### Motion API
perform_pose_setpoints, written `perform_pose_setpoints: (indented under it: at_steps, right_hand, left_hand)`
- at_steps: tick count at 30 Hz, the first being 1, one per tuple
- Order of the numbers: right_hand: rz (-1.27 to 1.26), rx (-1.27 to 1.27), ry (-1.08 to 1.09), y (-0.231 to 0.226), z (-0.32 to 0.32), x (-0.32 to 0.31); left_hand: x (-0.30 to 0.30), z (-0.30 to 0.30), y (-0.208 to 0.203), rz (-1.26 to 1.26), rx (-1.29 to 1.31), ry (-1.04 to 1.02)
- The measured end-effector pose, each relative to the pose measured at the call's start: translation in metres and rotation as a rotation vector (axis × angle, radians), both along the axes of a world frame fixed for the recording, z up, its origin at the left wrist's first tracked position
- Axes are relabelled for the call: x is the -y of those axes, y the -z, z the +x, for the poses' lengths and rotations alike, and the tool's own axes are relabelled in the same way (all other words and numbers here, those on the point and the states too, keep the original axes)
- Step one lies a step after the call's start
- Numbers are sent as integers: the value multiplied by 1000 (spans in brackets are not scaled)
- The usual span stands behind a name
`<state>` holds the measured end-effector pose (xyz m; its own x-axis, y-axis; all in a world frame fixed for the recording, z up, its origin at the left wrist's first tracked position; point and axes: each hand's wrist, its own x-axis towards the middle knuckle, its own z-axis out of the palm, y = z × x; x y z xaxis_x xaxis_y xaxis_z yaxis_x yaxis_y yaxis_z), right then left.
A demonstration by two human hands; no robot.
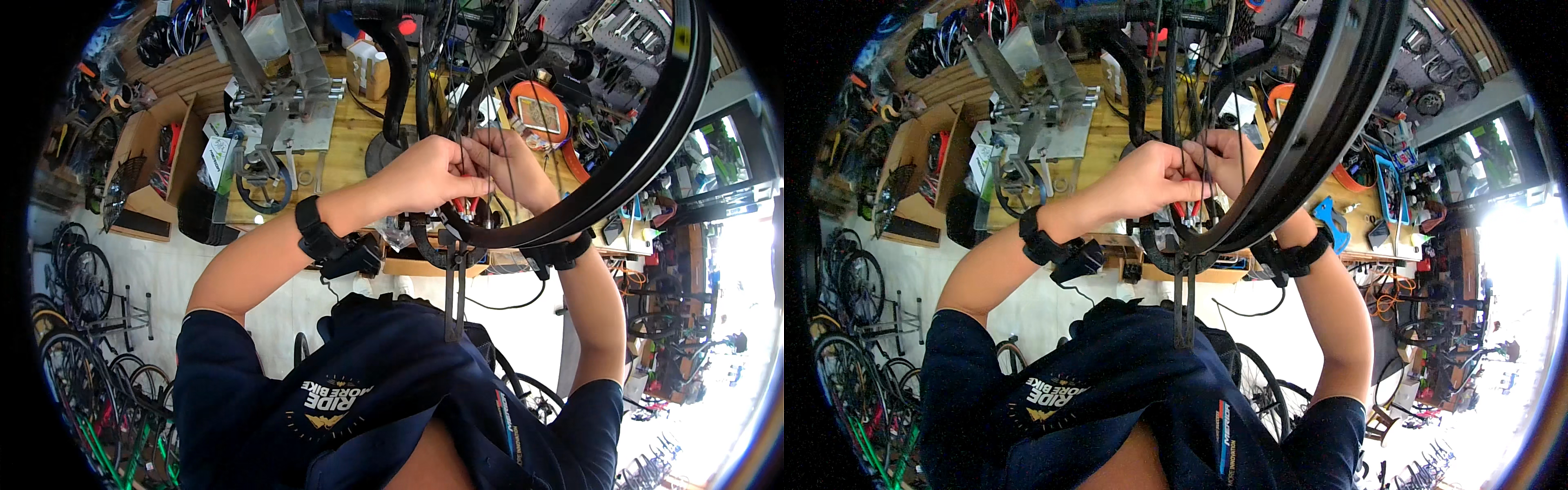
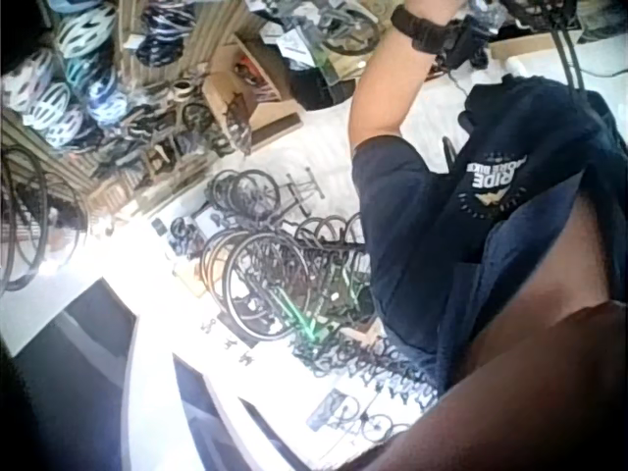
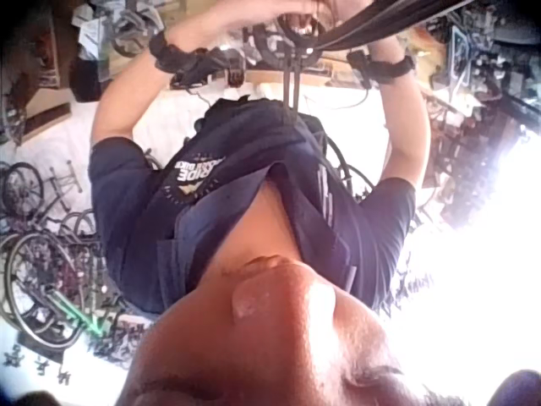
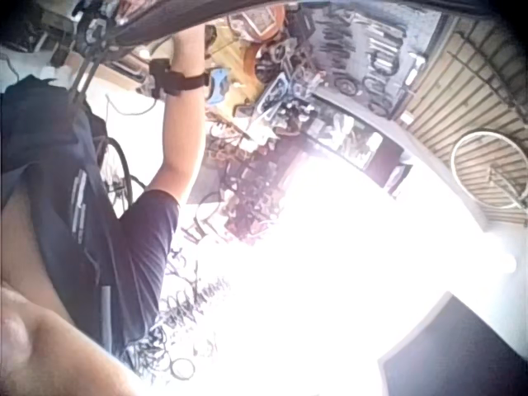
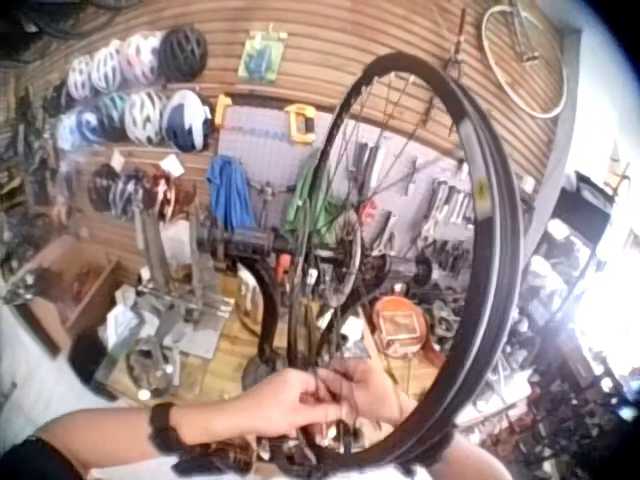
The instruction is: The person adjusts the tension of bicycle spokes on a wheel mounted in a truing stand by hand and using a spoke wrench.
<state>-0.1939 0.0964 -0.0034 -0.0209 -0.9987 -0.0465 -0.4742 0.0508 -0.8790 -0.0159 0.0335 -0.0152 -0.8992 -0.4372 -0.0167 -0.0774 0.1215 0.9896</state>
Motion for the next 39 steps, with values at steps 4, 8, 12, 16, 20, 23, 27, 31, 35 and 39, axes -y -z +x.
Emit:
perform_pose_setpoints:
  at_steps: [4, 8, 12, 16, 20, 23, 27, 31, 35, 39]
  right_hand:
    - [16, 233, -22, -19, -1, -8]
    - [29, 395, 55, -63, 12, -23]
    - [-127, 714, 53, -62, -3, -25]
    - [-311, 591, -101, -72, -3, -32]
    - [-139, 535, -58, -87, 14, -32]
    - [74, 467, 35, -63, 10, -23]
    - [77, 199, 39, -15, 3, -10]
    - [72, 11, 92, 2, 0, -12]
    - [178, -34, 18, -19, 10, -31]
    - [280, 99, -66, -17, 17, -38]
  left_hand:
    - [-10, 12, -32, 280, -136, 82]
    - [-19, 14, -63, 420, -258, 95]
    - [-30, 8, -103, 587, -406, 66]
    - [-30, 5, -123, 588, -399, 25]
    - [-23, 13, -111, 408, -273, 47]
    - [-13, 16, -80, 273, -64, 123]
    - [-6, 12, -36, 124, 84, 57]
    - [-1, 8, -18, -224, 193, -16]
    - [5, 6, -4, -373, 258, -88]
    - [12, 7, 5, -118, 302, -23]
